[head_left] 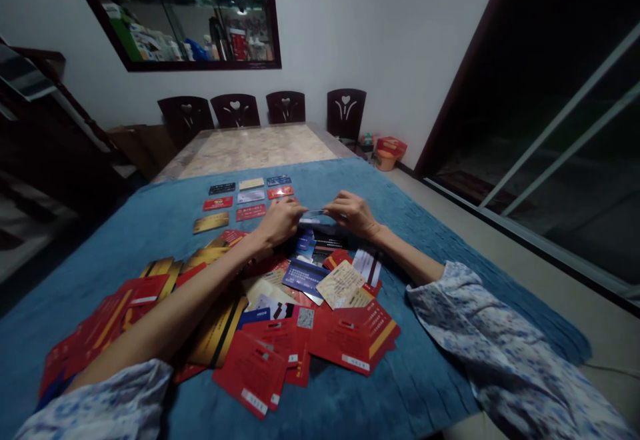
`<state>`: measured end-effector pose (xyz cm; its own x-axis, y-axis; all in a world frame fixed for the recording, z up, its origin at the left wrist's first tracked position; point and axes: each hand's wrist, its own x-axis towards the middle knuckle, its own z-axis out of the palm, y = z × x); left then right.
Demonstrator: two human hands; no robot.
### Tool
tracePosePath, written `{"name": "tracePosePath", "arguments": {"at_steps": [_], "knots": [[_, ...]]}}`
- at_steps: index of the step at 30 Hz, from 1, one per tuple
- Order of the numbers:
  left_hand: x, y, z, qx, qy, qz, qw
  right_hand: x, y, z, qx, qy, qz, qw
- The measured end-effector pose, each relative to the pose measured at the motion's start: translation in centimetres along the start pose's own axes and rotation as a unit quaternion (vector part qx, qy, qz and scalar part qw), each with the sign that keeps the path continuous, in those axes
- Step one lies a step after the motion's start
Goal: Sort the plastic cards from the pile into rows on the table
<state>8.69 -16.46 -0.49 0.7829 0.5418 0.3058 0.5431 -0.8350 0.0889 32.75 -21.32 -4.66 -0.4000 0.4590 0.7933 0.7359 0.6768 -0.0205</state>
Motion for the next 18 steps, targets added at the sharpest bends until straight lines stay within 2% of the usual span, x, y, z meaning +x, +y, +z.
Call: {"name": "tracePosePath", "arguments": {"at_steps": [8, 18], "knots": [[2.6, -1.5, 2.0, -0.059, 0.028, -0.033, 0.997, -1.5, 2.2, 0.8, 0.016, 0.001, 0.092, 0.996], [3.0, -1.9, 3.4, -0.058, 0.049, -0.041, 0.996, -2.6, 2.8, 1.7, 0.029, -0.018, 0.148, 0.988]]}}
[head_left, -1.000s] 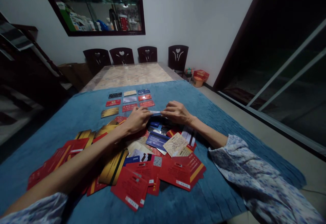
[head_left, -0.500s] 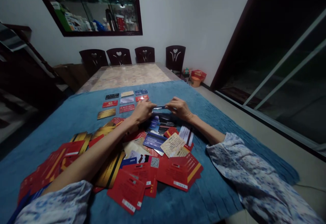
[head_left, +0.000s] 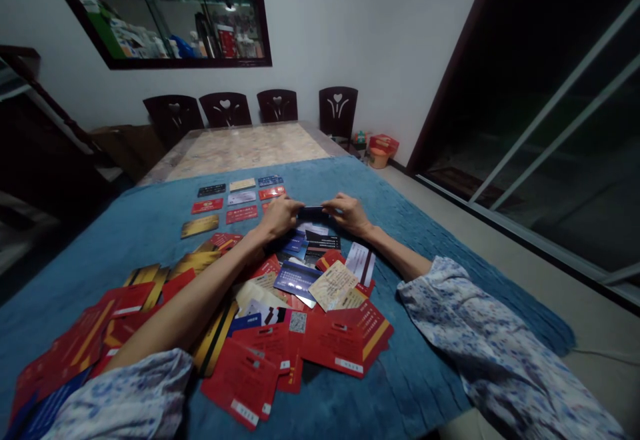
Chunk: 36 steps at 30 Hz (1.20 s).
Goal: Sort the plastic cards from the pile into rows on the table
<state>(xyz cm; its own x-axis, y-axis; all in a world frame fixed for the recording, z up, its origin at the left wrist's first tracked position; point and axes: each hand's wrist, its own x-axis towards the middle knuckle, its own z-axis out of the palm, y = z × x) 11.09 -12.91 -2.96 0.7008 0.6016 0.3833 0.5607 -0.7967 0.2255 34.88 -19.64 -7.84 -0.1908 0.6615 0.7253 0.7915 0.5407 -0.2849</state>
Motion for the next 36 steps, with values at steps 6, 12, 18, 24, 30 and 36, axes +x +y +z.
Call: {"name": "tracePosePath", "arguments": {"at_steps": [6, 12, 18, 24, 30, 36], "knots": [[0.1, 0.1, 0.1, 0.002, -0.001, 0.005, 1.0, -0.3, -0.1, 0.2, 0.011, -0.007, 0.004, 1.0], [0.1, 0.5, 0.0, -0.008, 0.011, -0.019, 1.0, -0.3, -0.5, 0.1, -0.006, -0.046, 0.046, 0.998], [0.5, 0.9, 0.1, -0.071, 0.014, -0.062, 0.995, -0.1, -0.2, 0.3, 0.012, -0.048, 0.094, 0.994], [0.9, 1.3, 0.7, -0.127, 0.015, -0.087, 0.988, 0.2, 0.1, 0.1, 0.059, 0.002, 0.126, 0.99], [0.9, 1.3, 1.0, -0.128, -0.006, -0.054, 0.99, 0.2, 0.3, 0.0, 0.045, 0.025, 0.145, 0.988], [1.1, 1.4, 1.3, -0.117, 0.013, -0.041, 0.992, 0.1, 0.3, 0.6, 0.084, 0.085, 0.103, 0.988]]}}
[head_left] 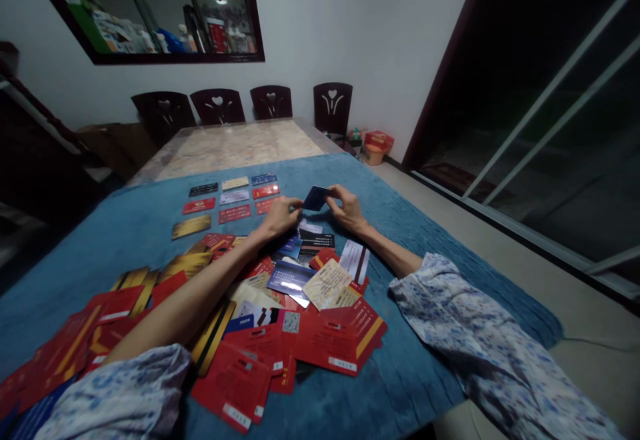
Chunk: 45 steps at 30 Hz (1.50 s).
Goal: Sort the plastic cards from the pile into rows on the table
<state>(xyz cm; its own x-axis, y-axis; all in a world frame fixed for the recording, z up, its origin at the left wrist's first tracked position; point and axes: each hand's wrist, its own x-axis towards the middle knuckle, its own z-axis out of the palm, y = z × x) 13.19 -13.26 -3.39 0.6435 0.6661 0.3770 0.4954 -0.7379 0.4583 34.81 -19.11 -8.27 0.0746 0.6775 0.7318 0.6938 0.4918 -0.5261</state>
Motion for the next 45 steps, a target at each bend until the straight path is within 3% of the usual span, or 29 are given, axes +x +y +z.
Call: {"name": "tracePosePath", "arguments": {"at_steps": [5, 12, 20, 28, 45], "knots": [[-0.1, 0.3, -0.1, 0.003, 0.054, 0.007, 0.999, -0.1, 0.0, 0.3, -0.073, 0.053, -0.054, 0.994], [-0.6, 1.8, -0.5, 0.02, 0.112, 0.086, 0.99, -0.3, -0.8, 0.1, -0.19, 0.047, -0.117, 0.974], [-0.5, 2.1, -0.4, 0.054, 0.07, 0.13, 0.988, -0.2, -1.2, 0.0, -0.235, -0.005, -0.13, 0.963], [-1.0, 0.4, -1.0, 0.115, 0.064, 0.134, 0.982, -0.2, -1.9, -0.3, -0.23, -0.059, -0.111, 0.965], [-1.6, -0.6, -1.7, 0.21, -0.015, 0.013, 0.978, 0.3, -3.4, -0.8, -0.257, -0.202, -0.048, 0.944]]}}
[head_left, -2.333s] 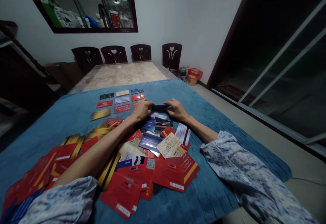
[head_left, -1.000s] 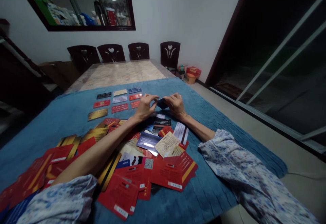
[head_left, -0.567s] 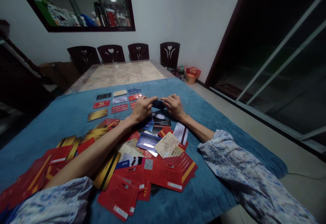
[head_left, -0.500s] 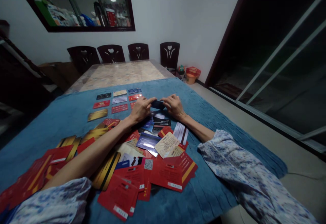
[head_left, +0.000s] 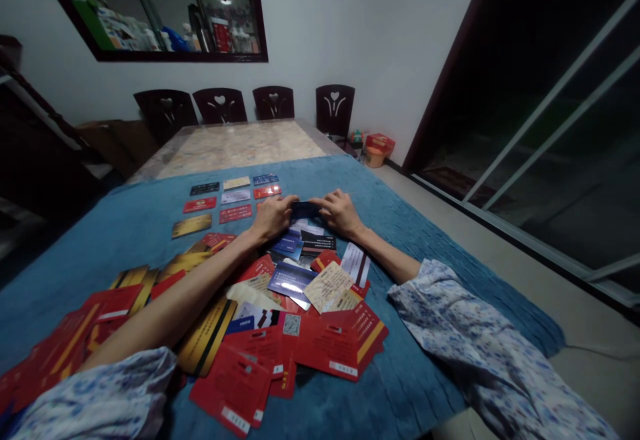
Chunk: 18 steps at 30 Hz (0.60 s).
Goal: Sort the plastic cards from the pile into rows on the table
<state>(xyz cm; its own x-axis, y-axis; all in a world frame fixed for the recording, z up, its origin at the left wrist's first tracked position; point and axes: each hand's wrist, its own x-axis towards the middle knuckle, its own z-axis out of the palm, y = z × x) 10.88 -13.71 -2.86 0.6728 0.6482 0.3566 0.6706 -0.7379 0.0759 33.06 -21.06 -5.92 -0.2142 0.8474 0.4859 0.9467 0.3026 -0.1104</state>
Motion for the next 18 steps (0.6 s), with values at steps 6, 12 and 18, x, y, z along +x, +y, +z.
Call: {"name": "tracePosePath", "arguments": {"at_steps": [6, 12, 18], "knots": [[0.0, 0.7, -0.6, 0.009, -0.036, -0.027, 0.999, 0.1, -0.5, -0.5, -0.028, -0.049, 0.012, 0.998], [0.2, 1.3, -0.8, 0.025, -0.066, -0.046, 0.996, 0.2, -0.5, -0.5, -0.036, -0.066, 0.014, 0.997], [0.5, 1.4, -0.9, 0.009, -0.074, -0.051, 0.996, 0.3, -0.3, -0.2, -0.028, -0.067, 0.015, 0.997]]}}
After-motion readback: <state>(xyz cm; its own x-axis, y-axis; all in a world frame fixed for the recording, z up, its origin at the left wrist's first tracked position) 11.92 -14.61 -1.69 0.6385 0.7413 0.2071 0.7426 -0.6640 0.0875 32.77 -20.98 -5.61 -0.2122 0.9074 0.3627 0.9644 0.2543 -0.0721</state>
